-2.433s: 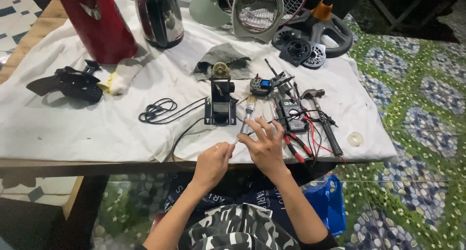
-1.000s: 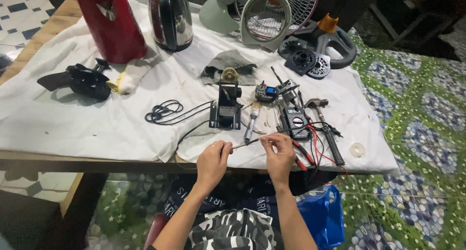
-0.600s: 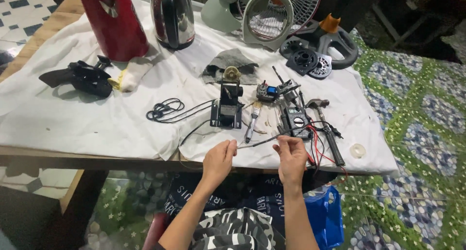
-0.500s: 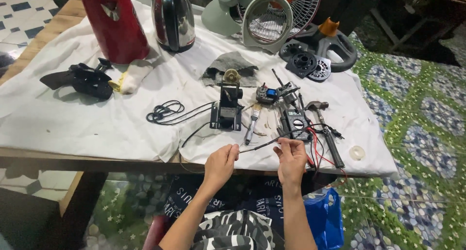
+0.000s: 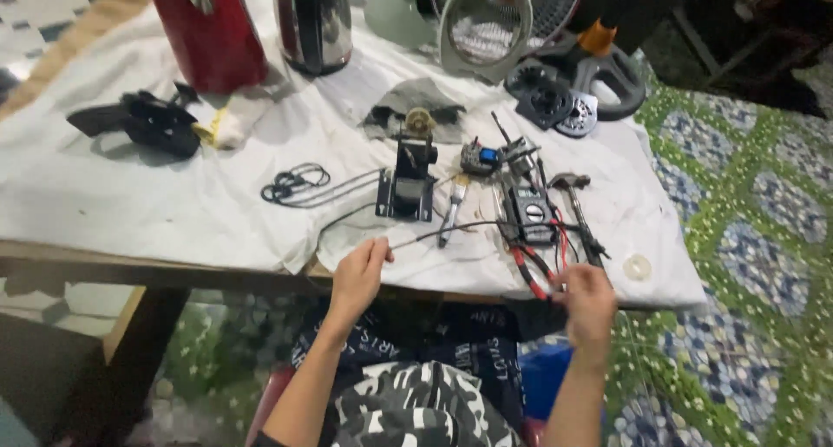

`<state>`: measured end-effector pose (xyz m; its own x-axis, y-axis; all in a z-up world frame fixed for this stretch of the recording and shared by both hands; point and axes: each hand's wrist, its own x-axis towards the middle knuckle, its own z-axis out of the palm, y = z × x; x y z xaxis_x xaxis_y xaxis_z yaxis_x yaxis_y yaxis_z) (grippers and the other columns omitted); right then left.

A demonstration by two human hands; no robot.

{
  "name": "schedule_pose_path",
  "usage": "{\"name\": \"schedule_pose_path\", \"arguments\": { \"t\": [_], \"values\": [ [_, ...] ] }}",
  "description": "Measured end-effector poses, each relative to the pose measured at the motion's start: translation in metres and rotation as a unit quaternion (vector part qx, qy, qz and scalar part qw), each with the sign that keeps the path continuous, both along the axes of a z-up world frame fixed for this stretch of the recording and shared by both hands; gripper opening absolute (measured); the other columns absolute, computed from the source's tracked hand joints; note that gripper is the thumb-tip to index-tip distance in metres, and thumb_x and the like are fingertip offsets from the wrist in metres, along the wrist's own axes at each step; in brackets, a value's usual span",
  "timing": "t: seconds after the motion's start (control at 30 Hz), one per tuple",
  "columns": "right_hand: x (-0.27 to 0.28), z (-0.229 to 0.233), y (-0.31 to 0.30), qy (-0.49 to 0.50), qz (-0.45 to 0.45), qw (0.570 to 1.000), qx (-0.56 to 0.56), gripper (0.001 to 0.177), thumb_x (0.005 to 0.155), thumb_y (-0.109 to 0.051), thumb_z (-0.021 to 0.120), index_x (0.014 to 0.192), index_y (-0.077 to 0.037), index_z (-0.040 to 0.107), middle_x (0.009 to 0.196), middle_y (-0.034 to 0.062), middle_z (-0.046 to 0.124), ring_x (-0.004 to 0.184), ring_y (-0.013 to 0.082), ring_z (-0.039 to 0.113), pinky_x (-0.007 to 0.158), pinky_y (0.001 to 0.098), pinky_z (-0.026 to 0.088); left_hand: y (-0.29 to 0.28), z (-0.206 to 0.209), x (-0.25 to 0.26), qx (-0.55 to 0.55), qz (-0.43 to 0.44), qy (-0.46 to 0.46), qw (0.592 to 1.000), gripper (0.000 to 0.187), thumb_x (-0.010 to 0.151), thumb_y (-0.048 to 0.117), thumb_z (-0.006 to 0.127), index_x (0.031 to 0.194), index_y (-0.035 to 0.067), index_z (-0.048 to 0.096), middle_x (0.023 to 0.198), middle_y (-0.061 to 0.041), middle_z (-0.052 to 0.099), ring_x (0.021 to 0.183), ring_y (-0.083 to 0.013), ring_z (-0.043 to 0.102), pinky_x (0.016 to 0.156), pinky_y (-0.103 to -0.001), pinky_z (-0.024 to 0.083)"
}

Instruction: Wrapping electrical tape around wire connections and using pliers to repair an appliance component.

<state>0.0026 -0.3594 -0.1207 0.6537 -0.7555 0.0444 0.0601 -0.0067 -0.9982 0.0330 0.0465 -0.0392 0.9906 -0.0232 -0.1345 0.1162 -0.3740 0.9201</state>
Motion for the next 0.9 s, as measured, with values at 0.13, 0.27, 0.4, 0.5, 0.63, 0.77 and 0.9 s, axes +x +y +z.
{"name": "schedule_pose_path", "arguments": {
  "t": [0.13, 0.27, 0.4, 0.5, 0.63, 0.77, 0.9],
  "values": [
    [0.007, 0.036, 0.076, 0.134, 0.311, 0.933, -0.121, 0.018, 0.093, -0.013, 0.069, 0.104, 0.0, 0.073, 0.086, 0.0102, 0.071, 0.07, 0.0173, 0.06, 0.062, 0.0283, 0.048, 0.0, 0.02, 0.007, -0.052, 0.039, -0.069, 0.995, 0.043, 0.104, 0.038, 0.047, 0.088, 0.008, 0.073, 0.072, -0.01, 0.064, 0.072, -0.027, 0.057, 0.07, -0.037, 0.045],
    [0.015, 0.024, 0.117, 0.257, 0.424, 0.828, -0.263, 0.023, 0.095, -0.027, 0.065, 0.092, -0.006, 0.072, 0.076, 0.001, 0.073, 0.067, 0.0116, 0.062, 0.063, 0.0258, 0.051, -0.002, 0.018, 0.001, -0.07, 0.048, -0.107, 0.991, 0.038, 0.101, 0.033, 0.052, 0.085, 0.006, 0.073, 0.058, -0.001, 0.049, 0.053, -0.0126, 0.041, 0.053, -0.028, 0.037],
    [0.024, 0.025, 0.128, 0.357, 0.388, 0.753, -0.392, 0.028, 0.1, -0.041, 0.057, 0.098, -0.021, 0.076, 0.074, -0.0039, 0.078, 0.082, 0.0202, 0.077, 0.074, 0.0359, 0.057, 0.001, 0.011, -0.001, -0.047, 0.025, -0.056, 0.997, 0.044, 0.108, 0.04, 0.047, 0.09, 0.01, 0.074, 0.079, -0.016, 0.073, 0.078, -0.0295, 0.066, 0.076, -0.039, 0.052],
    [0.028, 0.043, 0.145, 0.412, 0.333, 0.685, -0.5, 0.043, 0.101, -0.054, 0.05, 0.111, -0.017, 0.069, 0.089, 0.0131, 0.078, 0.095, 0.0373, 0.076, 0.085, 0.0483, 0.056, -0.001, 0.012, -0.002, -0.039, 0.03, -0.077, 0.996, 0.042, 0.107, 0.038, 0.051, 0.088, 0.008, 0.074, 0.072, -0.018, 0.068, 0.072, -0.0307, 0.063, 0.073, -0.04, 0.051],
    [0.032, 0.048, 0.149, 0.41, 0.302, 0.679, -0.529, 0.041, 0.098, -0.055, 0.055, 0.106, -0.017, 0.069, 0.087, 0.0142, 0.077, 0.093, 0.0367, 0.077, 0.082, 0.0471, 0.057, 0.0, 0.015, -0.005, -0.039, 0.03, -0.082, 0.995, 0.041, 0.106, 0.038, 0.053, 0.085, 0.009, 0.074, 0.068, -0.015, 0.067, 0.069, -0.0294, 0.063, 0.07, -0.039, 0.051],
    [0.027, 0.085, 0.149, 0.427, 0.267, 0.711, -0.491, 0.043, 0.09, -0.054, 0.069, 0.093, -0.012, 0.062, 0.091, 0.0221, 0.077, 0.1, 0.0449, 0.074, 0.09, 0.0534, 0.053, 0.0, 0.013, -0.004, -0.04, 0.034, -0.098, 0.994, 0.041, 0.105, 0.04, 0.056, 0.085, 0.009, 0.074, 0.064, -0.013, 0.064, 0.066, -0.0264, 0.061, 0.068, -0.038, 0.05],
    [0.019, 0.083, 0.141, 0.396, 0.28, 0.757, -0.438, 0.032, 0.094, -0.047, 0.066, 0.104, -0.017, 0.069, 0.095, 0.0146, 0.08, 0.105, 0.0404, 0.074, 0.091, 0.0508, 0.054, 0.001, 0.028, -0.008, -0.063, 0.037, -0.092, 0.993, 0.033, 0.102, 0.039, 0.06, 0.109, 0.009, 0.07, 0.07, -0.014, 0.067, 0.07, -0.0259, 0.061, 0.071, -0.041, 0.051]
  ]
}}
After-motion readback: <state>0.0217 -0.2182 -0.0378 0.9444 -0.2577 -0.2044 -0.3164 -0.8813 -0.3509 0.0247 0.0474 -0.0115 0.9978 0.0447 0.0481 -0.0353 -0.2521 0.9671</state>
